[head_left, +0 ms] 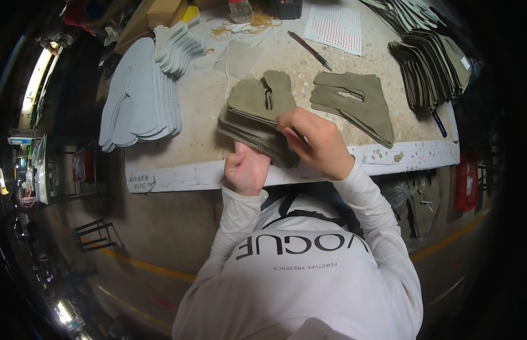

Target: The person folds multiple olive-green fabric pieces on a table, stacks them, and places small white labels on the stacks. They also write on a sheet of paper with a pen. The folded stacks are moved to the side of the table.

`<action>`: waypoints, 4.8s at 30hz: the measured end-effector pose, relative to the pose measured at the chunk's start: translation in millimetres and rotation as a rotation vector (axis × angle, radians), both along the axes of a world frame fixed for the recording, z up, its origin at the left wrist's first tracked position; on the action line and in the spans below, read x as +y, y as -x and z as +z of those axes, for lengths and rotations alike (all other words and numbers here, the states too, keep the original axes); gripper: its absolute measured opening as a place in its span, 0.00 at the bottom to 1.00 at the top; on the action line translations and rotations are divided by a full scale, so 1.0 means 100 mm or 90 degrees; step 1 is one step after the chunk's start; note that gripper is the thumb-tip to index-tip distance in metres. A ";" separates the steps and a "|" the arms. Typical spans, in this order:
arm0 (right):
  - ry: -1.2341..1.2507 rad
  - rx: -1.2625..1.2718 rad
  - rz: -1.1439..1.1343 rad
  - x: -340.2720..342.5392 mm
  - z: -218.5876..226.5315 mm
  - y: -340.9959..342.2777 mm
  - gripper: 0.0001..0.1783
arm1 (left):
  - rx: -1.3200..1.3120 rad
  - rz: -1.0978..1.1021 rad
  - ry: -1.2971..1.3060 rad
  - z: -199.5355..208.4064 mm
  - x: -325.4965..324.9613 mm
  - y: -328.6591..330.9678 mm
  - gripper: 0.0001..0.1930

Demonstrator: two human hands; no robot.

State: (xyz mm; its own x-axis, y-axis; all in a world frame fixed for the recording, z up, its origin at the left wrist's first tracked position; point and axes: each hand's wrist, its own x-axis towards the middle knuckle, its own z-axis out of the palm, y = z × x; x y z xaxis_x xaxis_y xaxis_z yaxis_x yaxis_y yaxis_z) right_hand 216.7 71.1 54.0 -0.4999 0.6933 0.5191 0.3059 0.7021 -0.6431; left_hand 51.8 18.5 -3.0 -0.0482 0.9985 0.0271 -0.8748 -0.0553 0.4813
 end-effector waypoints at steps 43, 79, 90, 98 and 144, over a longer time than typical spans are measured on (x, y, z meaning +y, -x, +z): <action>-0.025 -0.028 -0.057 -0.16 -0.09 -0.02 0.18 | 0.007 0.010 0.000 0.02 0.00 0.00 0.47; -0.038 -0.045 -0.032 -0.13 -0.14 0.01 0.18 | -0.011 0.000 0.008 0.00 0.00 0.01 0.46; 0.038 0.050 -0.095 0.18 0.16 -0.48 0.28 | 0.000 0.022 0.022 -0.01 -0.01 -0.01 0.48; 0.378 0.215 -0.274 0.30 -0.26 -1.63 0.23 | -0.017 0.012 0.039 -0.04 -0.02 0.02 0.48; -0.025 -0.019 -0.035 -0.21 -0.17 0.04 0.15 | 0.021 -0.028 0.007 0.03 -0.01 -0.01 0.49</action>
State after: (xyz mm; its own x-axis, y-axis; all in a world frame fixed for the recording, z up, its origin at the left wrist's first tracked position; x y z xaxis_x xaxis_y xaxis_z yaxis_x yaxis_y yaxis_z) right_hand 212.5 49.8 37.3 -0.4770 0.6999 0.5315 0.3635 0.7078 -0.6058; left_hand 52.3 17.7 -0.4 -0.0039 0.9998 0.0173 -0.8599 -0.0122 0.5103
